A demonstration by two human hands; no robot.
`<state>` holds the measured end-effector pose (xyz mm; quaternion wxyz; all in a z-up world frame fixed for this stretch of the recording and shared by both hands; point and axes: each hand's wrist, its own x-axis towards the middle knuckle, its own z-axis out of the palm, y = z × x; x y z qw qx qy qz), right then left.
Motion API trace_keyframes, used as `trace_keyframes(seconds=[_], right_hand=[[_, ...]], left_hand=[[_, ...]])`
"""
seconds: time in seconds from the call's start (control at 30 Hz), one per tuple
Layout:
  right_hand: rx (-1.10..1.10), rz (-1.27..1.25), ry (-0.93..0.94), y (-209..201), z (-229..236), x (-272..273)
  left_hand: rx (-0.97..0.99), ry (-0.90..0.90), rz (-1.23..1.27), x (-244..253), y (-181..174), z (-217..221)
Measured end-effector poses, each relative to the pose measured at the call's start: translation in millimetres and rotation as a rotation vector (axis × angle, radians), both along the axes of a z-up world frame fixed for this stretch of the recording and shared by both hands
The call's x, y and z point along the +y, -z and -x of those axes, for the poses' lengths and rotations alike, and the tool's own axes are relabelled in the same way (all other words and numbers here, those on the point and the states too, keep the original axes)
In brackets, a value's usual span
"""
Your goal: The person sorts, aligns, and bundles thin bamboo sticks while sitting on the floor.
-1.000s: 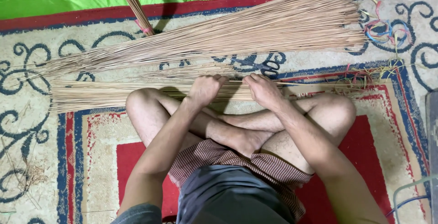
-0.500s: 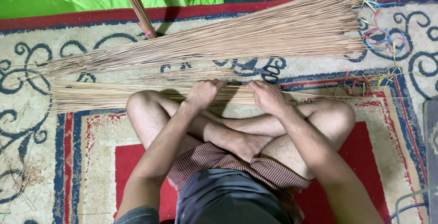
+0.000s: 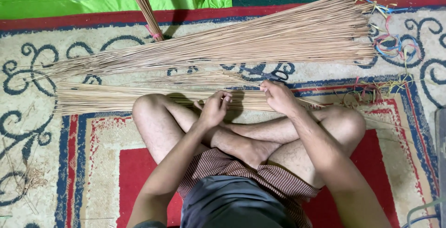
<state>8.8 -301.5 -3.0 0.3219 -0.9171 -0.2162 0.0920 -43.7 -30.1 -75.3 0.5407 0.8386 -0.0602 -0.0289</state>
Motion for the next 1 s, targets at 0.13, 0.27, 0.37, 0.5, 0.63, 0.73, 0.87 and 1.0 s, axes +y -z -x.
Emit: trace_keyframes(seconds=[0.13, 0.27, 0.37, 0.5, 0.63, 0.73, 0.87, 1.0], right_hand=[[0.089, -0.05, -0.002, -2.5, -6.9, -2.7], [0.265, -0.092, -0.006, 11.5, -21.0, -10.6], [0.395, -0.115, -0.005, 17.3, -27.6, -16.8], [0.537, -0.163, 0.029, 16.3, -23.0, -19.9], [0.579, -0.188, 0.025, 17.9, -24.0, -19.6], [0.652, -0.206, -0.003, 24.9, -26.5, -19.0], [0.693, -0.24, 0.019, 22.5, -24.7, -15.5], [0.711, -0.273, 0.05, 20.1, -20.4, -14.3]], left_hand=[[0.229, -0.101, 0.665, -3.4, 22.0, -18.8], [0.183, -0.235, 0.975, 2.8, 14.5, -34.4], [0.161, -0.294, 1.056, 9.0, 15.6, -35.8], [0.154, -0.37, 1.107, 14.1, 34.4, -37.9], [0.158, -0.434, 1.121, 15.2, 43.3, -42.3], [0.134, -0.47, 1.173, 16.7, 50.5, -44.5], [0.128, -0.487, 1.164, 17.5, 35.8, -41.0], [0.098, -0.458, 1.215, 18.2, 33.6, -40.9]])
